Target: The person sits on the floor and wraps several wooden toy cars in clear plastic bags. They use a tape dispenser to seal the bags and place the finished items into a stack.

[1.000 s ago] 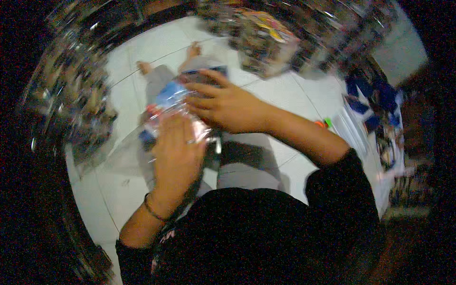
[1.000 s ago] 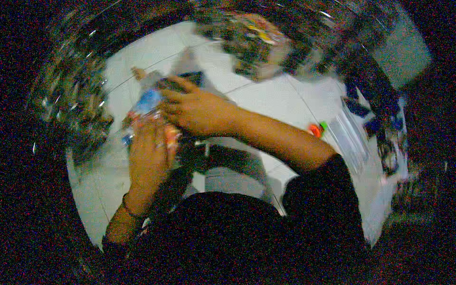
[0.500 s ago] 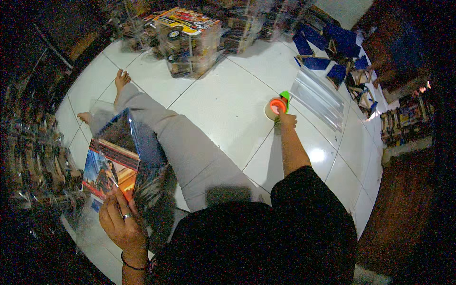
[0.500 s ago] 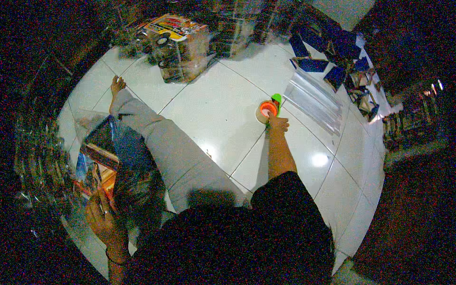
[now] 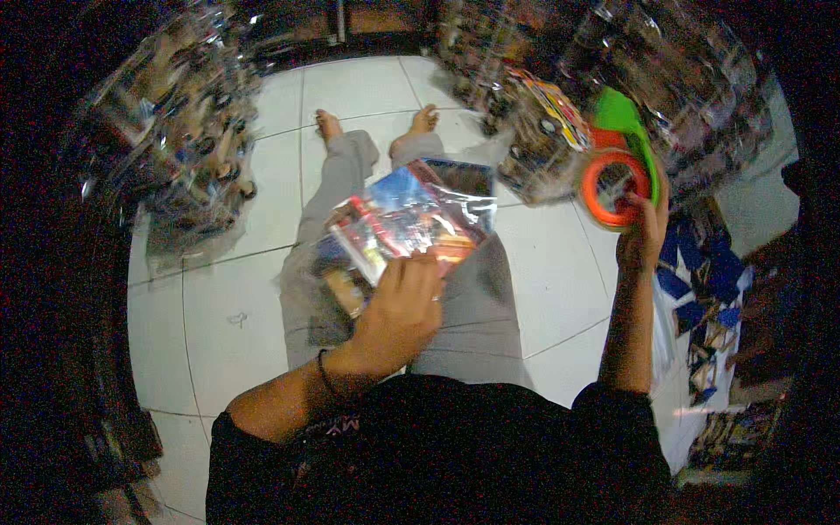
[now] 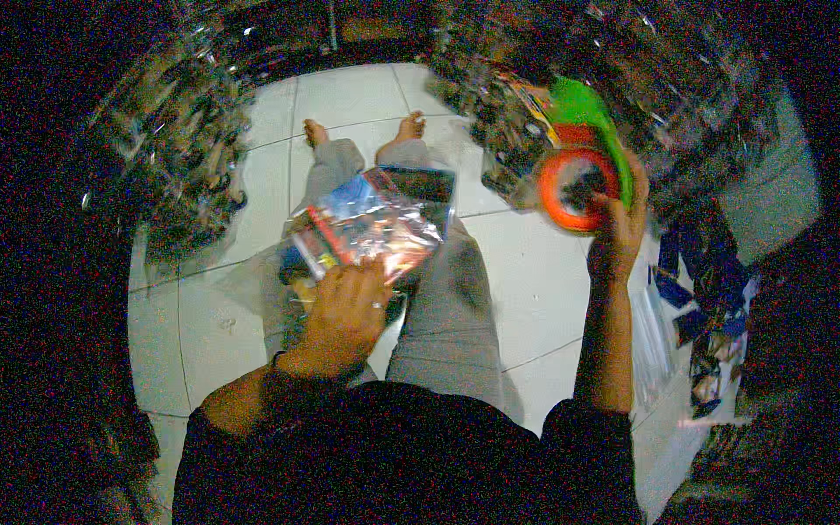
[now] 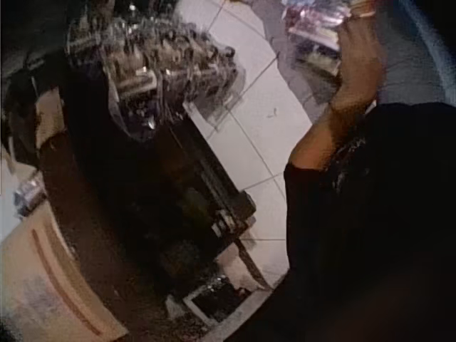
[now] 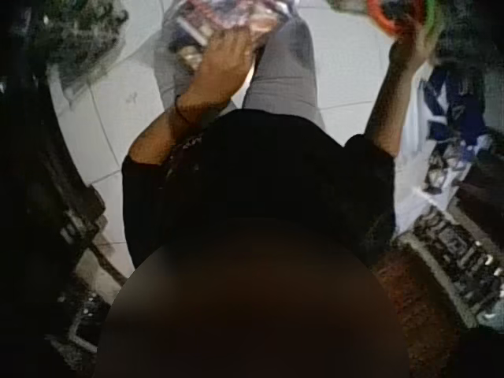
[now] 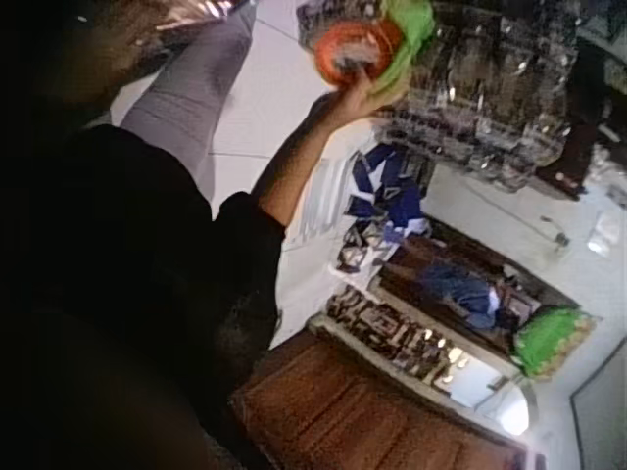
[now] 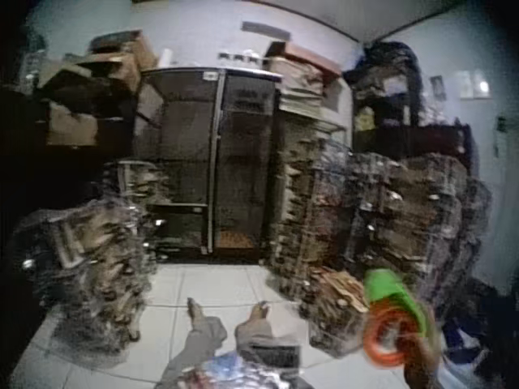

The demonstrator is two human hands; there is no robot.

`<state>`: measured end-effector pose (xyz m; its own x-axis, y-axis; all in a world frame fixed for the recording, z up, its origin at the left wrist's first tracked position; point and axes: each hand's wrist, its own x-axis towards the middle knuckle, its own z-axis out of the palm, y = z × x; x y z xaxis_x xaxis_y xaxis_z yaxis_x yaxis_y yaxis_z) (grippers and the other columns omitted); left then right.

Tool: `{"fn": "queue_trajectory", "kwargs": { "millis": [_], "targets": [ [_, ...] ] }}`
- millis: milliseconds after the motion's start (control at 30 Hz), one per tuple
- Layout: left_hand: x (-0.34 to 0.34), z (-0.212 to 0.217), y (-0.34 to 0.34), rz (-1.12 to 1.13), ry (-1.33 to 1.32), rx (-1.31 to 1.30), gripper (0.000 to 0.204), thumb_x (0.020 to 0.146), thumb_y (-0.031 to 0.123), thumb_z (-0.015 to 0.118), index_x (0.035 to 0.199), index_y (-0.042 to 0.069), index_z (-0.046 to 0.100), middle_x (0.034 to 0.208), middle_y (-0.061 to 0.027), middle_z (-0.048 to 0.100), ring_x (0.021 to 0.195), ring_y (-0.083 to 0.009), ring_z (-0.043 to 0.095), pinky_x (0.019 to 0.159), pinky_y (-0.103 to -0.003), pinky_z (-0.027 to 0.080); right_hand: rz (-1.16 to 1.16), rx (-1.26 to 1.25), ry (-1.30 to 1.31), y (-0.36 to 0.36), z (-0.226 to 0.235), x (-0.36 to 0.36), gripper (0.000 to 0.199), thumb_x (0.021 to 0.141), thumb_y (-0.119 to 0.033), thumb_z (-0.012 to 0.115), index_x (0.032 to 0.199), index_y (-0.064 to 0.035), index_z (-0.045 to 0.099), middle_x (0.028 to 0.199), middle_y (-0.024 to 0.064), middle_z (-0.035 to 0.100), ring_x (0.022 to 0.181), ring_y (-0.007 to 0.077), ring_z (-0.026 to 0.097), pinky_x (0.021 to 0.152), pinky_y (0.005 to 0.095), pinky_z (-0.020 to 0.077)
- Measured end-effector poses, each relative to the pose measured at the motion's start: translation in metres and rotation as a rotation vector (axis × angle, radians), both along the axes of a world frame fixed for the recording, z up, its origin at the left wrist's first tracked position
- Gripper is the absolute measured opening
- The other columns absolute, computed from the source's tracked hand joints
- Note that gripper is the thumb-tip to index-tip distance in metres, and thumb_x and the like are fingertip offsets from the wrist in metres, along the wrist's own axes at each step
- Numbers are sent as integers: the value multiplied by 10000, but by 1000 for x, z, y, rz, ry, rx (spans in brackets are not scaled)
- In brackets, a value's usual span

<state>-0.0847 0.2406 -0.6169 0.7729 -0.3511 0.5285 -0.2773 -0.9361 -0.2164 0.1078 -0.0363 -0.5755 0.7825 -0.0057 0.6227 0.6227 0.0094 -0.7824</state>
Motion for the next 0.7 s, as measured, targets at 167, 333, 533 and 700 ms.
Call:
{"fn": "queue_trajectory", "kwargs": {
  "millis": [167, 333, 533, 700],
  "targets": [
    [-3, -6, 3, -6, 3, 40, 228, 761, 153, 534, 881, -25, 612, 881, -119, 540, 852, -248, 514, 831, -362, 418, 267, -909, -289, 190, 95, -32, 455, 667, -152, 601, 1105, -26, 600, 1160, 170, 564, 1093, 257, 542, 938, 348, 431],
    [-5, -8, 9, -46, -162, 34, 160, 725, 176, 535, 736, 33, 605, 803, -99, 504, 808, -246, 511, 829, -382, 423, 401, -1464, -137, 268, 103, -13, 322, 654, -165, 645, 960, -69, 678, 910, 172, 663, 858, 335, 639, 759, 392, 518],
    [-6, -22, 18, -121, -156, 41, 261, 738, 218, 516, 816, 22, 670, 782, -88, 552, 851, -245, 509, 900, -411, 396, 969, -1967, -1212, 347, 108, 54, 201, 583, -154, 685, 759, -55, 679, 793, 128, 659, 745, 326, 633, 640, 411, 507],
    [-6, -18, 27, -67, -70, 61, 216, 698, 177, 534, 768, 9, 649, 810, -137, 573, 847, -291, 542, 909, -417, 415, 414, -1589, -53, 266, 118, -18, 300, 752, -128, 656, 991, 39, 586, 843, 139, 658, 778, 175, 604, 737, 322, 495]
  ]
}}
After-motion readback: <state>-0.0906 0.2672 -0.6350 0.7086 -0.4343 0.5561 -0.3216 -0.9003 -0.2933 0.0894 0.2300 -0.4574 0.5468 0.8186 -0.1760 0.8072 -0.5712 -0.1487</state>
